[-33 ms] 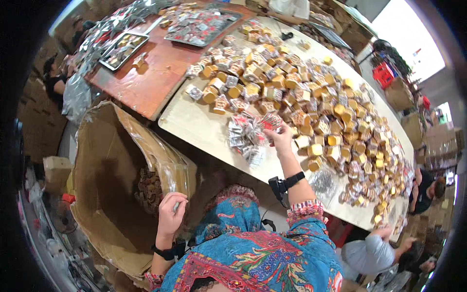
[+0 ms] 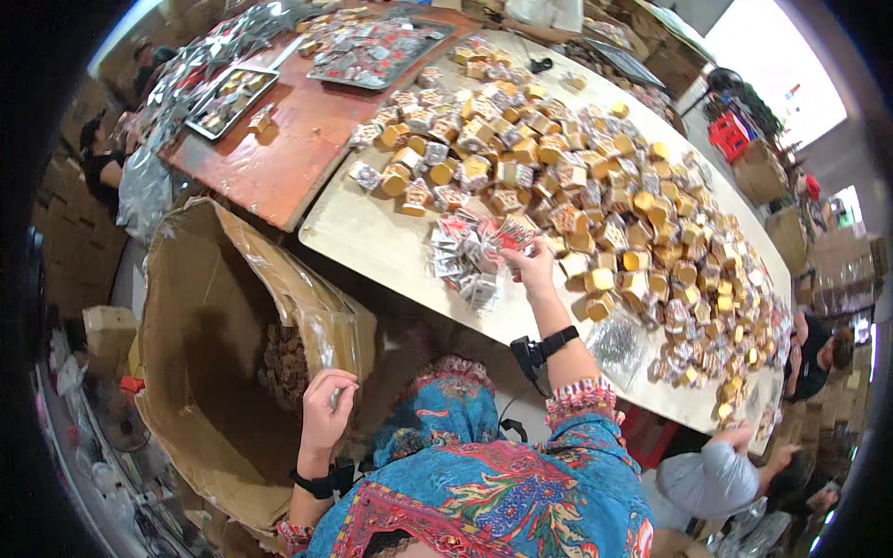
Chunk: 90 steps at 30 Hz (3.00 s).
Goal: Assembling and organizing small decorative gold and red boxes in a factory setting.
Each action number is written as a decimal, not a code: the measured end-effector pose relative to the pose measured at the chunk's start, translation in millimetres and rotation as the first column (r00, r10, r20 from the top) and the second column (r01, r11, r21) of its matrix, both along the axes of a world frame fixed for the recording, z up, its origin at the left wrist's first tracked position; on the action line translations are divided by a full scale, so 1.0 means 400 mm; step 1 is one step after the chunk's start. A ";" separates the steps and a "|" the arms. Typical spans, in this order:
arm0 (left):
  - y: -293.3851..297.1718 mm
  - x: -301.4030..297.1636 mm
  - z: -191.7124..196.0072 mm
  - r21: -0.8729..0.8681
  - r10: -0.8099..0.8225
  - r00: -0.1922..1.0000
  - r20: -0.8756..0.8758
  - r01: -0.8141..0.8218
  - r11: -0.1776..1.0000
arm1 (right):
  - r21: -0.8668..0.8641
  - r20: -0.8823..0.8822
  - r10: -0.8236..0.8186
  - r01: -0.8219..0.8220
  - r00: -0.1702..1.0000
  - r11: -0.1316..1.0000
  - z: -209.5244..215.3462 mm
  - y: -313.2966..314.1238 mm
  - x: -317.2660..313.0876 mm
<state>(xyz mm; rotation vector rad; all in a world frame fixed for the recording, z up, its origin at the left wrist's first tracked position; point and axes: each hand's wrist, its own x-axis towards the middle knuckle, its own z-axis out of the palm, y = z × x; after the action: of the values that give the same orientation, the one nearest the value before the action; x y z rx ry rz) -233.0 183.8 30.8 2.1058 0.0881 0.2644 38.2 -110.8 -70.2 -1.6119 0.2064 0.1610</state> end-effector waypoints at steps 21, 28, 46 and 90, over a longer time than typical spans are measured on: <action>0.027 0.046 0.046 -0.182 0.128 0.991 -0.049 -0.135 0.974 | -0.769 0.508 0.523 0.088 0.684 0.633 0.082 0.217 0.174; 0.098 0.229 0.057 -0.126 0.172 0.983 -0.063 -0.179 0.976 | -0.757 0.444 0.706 -0.191 0.551 0.625 0.142 0.505 0.668; 0.276 0.457 0.022 0.393 0.369 0.887 -0.279 -0.245 0.886 | -0.834 0.331 0.696 -0.149 0.637 0.532 -0.150 0.994 1.379; 0.331 0.608 0.124 -0.356 0.262 0.868 -0.422 -0.424 0.833 | -0.231 -0.064 -0.232 0.211 0.971 0.950 -0.213 1.116 1.413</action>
<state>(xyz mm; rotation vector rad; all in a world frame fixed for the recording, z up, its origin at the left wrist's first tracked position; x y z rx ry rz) 10.3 316.4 80.2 1.6459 0.6983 0.0608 603.3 335.6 -155.3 -1.7915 0.4886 0.0378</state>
